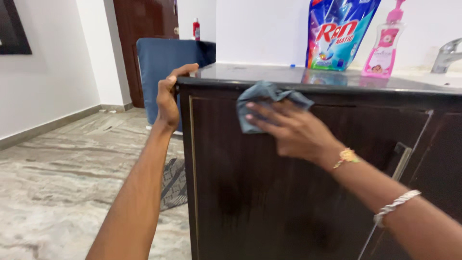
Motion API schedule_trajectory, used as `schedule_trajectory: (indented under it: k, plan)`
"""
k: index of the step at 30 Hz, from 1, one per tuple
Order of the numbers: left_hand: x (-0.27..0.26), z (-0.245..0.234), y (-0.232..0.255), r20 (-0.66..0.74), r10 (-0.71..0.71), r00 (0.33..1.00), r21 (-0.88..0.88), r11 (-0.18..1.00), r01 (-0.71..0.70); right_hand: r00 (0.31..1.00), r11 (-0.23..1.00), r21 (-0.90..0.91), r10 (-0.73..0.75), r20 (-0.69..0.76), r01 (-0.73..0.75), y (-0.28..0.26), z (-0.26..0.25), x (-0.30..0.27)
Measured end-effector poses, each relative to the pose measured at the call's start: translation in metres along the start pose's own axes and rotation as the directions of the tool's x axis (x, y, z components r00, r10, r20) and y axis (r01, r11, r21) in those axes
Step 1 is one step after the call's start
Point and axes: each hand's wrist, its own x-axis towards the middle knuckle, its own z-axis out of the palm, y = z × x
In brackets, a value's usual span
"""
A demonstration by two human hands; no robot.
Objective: The person folds a blue cloth on the floor, then wipes the front of a dark wooden cabinet. They spray the cabinet with a cleaning solution from a bottle and continue wiping the surface with the cloth.
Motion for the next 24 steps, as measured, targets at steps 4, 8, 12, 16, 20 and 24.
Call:
schedule_trajectory:
  k: [4,8,12,16,20,24]
  plan:
    - [0.003,0.005,-0.01,-0.021,0.127,0.992,0.022,0.992,-0.126,0.993,0.995,0.094,-0.006,-0.122,0.018,-0.024,0.018,0.047]
    - [-0.004,0.007,0.001,-0.023,0.079,0.997,-0.042,0.996,-0.08,0.983,0.971,0.229,-0.025,-0.181,0.067,-0.051,0.04,0.105]
    - [-0.006,0.01,0.011,-0.073,-0.059,0.996,-0.118,0.992,0.05,0.963,0.952,0.298,0.009,-0.268,0.074,-0.057,0.051,0.122]
    - [-0.004,0.005,0.019,0.005,-0.023,1.0,-0.034,0.999,0.023,0.967,0.975,0.203,-0.04,-0.25,0.093,-0.054,0.047,0.12]
    - [-0.007,0.003,0.028,0.03,-0.101,0.994,0.011,0.995,0.101,0.971,0.98,0.175,-0.055,-0.234,0.097,-0.042,0.037,0.107]
    - [-0.006,0.005,0.031,0.039,-0.141,0.989,0.026,0.99,0.14,0.974,0.991,0.122,-0.019,-0.227,0.048,-0.029,0.023,0.06]
